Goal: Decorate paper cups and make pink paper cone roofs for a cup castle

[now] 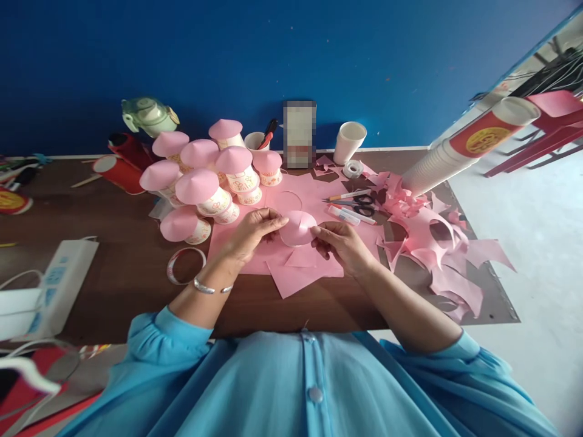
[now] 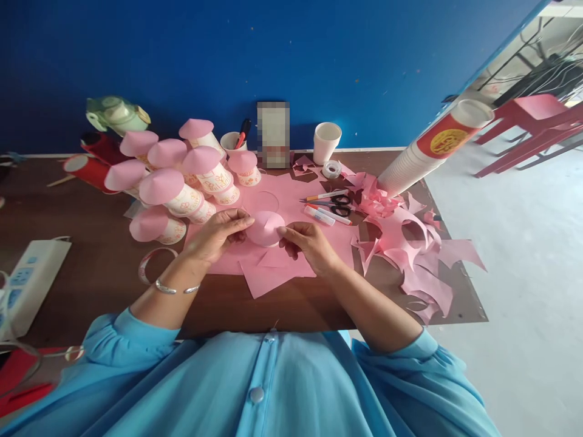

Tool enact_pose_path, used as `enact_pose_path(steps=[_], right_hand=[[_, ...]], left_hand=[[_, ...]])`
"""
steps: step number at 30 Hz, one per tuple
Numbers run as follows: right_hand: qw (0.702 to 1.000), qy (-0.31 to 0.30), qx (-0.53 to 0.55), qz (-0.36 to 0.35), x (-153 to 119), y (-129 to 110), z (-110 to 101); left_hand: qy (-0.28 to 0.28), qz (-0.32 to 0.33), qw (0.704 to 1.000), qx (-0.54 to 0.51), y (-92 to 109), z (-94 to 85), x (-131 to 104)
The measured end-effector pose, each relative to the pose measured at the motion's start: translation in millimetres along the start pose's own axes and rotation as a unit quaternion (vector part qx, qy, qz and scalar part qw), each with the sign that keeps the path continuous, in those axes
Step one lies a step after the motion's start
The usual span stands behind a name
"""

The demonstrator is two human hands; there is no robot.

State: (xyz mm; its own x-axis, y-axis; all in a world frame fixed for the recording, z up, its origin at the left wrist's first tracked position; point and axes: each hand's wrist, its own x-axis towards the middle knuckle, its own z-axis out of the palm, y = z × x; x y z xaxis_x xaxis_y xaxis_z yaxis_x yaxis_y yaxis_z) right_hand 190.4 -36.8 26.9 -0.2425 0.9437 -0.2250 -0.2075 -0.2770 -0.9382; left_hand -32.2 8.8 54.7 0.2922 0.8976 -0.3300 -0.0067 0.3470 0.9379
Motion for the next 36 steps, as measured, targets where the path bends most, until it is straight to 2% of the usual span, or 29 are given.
enact_pose_path(steps=[6, 18, 36], right_hand=[[1.0, 0.012, 0.004, 0.022, 4.7, 3.3, -0.6], [0.999, 0.024, 0.013, 0.04, 8.6, 5.9, 0.2], [0.998, 0.021, 0.029, 0.048, 8.4, 8.5, 1.6]], left_hand=[[-0.001, -0.02, 1.0, -0.006, -9.2, -1.7, 6.9], [0.0, -0.055, 0.998, -0.032, -12.4, 2.0, 13.9], [-0.012, -0.086, 0.995, -0.057, -17.4, -1.2, 10.1]])
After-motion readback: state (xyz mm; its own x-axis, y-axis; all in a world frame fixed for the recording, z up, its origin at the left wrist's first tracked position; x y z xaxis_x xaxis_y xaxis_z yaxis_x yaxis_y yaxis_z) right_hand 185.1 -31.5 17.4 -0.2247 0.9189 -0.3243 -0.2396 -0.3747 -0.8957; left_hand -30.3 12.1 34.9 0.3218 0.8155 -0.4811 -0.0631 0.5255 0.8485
